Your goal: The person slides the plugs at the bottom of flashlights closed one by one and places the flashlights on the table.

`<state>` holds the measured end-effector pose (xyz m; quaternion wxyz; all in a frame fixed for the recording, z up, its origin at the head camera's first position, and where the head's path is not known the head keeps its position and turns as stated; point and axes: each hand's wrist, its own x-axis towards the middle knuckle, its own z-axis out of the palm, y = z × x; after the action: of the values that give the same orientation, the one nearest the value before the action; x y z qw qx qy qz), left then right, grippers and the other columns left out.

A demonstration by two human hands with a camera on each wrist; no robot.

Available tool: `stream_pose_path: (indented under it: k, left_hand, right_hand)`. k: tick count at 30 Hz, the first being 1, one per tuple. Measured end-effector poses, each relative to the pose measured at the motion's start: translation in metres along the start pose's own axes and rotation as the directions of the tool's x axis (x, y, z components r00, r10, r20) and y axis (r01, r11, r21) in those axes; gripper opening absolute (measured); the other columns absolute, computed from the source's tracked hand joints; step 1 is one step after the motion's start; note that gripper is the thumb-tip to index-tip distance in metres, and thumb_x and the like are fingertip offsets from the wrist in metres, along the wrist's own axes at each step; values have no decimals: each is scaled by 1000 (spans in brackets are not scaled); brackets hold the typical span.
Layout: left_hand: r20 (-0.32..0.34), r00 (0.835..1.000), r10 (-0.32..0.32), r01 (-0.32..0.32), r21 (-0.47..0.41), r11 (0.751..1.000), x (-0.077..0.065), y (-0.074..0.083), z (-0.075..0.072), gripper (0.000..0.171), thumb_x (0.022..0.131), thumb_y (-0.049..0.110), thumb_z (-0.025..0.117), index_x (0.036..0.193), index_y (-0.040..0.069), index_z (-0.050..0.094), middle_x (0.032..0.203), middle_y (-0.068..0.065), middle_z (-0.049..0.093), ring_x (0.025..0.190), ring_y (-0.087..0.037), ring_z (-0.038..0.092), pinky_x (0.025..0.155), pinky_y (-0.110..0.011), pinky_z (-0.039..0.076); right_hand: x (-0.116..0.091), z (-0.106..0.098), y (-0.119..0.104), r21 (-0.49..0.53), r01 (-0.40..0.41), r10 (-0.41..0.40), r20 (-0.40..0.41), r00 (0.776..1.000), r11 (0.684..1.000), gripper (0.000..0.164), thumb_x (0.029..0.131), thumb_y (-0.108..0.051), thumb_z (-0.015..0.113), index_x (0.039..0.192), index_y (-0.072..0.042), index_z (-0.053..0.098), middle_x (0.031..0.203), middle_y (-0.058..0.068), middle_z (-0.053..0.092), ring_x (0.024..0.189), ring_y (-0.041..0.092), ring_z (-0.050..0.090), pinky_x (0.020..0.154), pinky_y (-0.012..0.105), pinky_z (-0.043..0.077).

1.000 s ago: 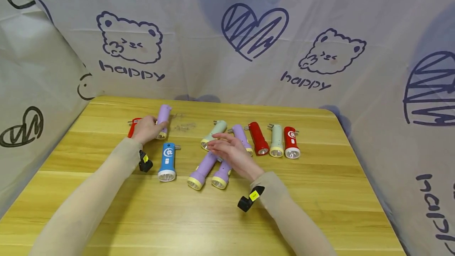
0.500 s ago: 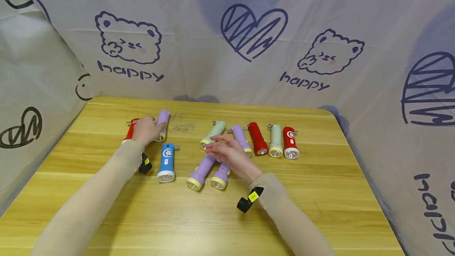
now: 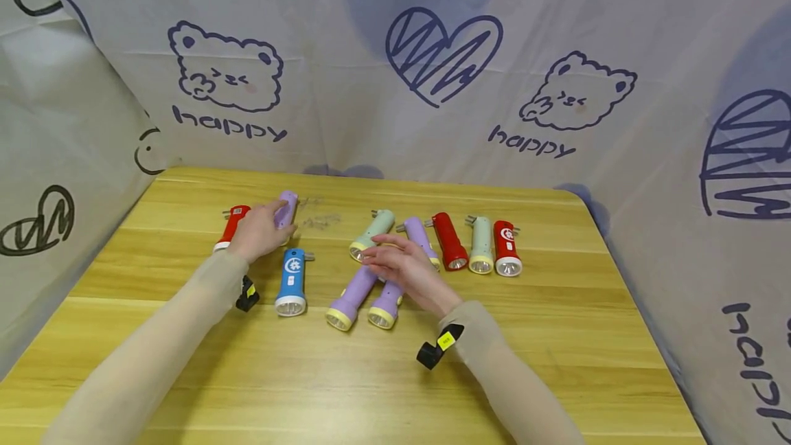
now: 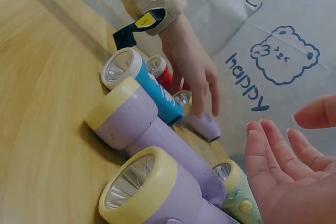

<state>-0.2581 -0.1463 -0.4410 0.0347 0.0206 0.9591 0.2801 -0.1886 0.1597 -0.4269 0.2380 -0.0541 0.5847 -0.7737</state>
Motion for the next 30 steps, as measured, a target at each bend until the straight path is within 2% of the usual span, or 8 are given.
stream_pose_path:
  k: [3, 10, 14, 19, 22, 25, 30]
  left_hand:
    - [9, 1000, 17, -17, 23, 1000, -1, 1, 2, 60, 96, 22, 62, 150, 0, 45, 133, -33, 56, 112, -46, 60, 96, -58, 54]
    - [1, 999, 40, -40, 51, 998, 5, -4, 3, 58, 98, 21, 62, 148, -4, 45, 132, -37, 55, 114, -46, 59, 98, -59, 52]
    - [0, 999, 37, -37, 57, 998, 7, -9, 3, 59, 100, 23, 61, 149, -4, 44, 135, -37, 54, 116, -46, 58, 100, -59, 50]
    - [18, 1000, 17, -18, 55, 998, 7, -8, 2, 61, 101, 26, 60, 151, -2, 40, 138, -37, 51, 114, -46, 58, 99, -58, 51]
    - [26, 1000, 8, -9, 56, 998, 7, -6, 1, 63, 101, 29, 60, 152, -1, 39, 142, -37, 47, 116, -48, 57, 101, -59, 51]
    - [26, 1000, 13, -15, 65, 998, 7, -4, 0, 63, 102, 30, 58, 153, -1, 38, 146, -36, 44, 122, -51, 55, 105, -61, 48]
    - [-40, 996, 78, -73, 110, 991, 7, 1, -3, 59, 104, 31, 55, 150, -3, 42, 145, -36, 46, 126, -53, 52, 108, -62, 45]
  right_hand:
    - [0, -2, 1, 3, -3, 3, -2, 1000, 1000, 50, 102, -3, 48, 148, 9, 32, 110, 0, 70, 103, 12, 70, 93, 23, 58]
    - [2, -1, 2, -20, -9, 8, -27, 1000, 1000, 42, 101, -4, 50, 142, 3, 41, 114, 5, 69, 104, 13, 70, 93, 24, 58]
    - [1, 1, 3, -30, -7, 6, -20, 1000, 1000, 42, 101, -3, 50, 142, 4, 41, 115, 5, 67, 105, 13, 69, 95, 25, 58]
    - [-1, 1, 2, -55, -1, 0, -28, 1000, 998, 45, 101, -4, 51, 143, 5, 40, 117, 6, 67, 106, 13, 69, 99, 28, 57]
    - [-1, 1, 2, -80, 14, -17, -36, 999, 997, 46, 101, -4, 51, 144, 7, 39, 119, 10, 67, 106, 14, 69, 97, 26, 57]
    - [-1, -2, 2, -111, 32, -37, -47, 998, 993, 48, 101, -4, 51, 145, 9, 37, 128, 21, 64, 107, 15, 69, 96, 25, 57]
    - [-5, -10, 1, -182, 55, -72, -88, 994, 982, 45, 101, -6, 52, 143, 8, 41, 135, 28, 59, 108, 16, 70, 100, 30, 56]
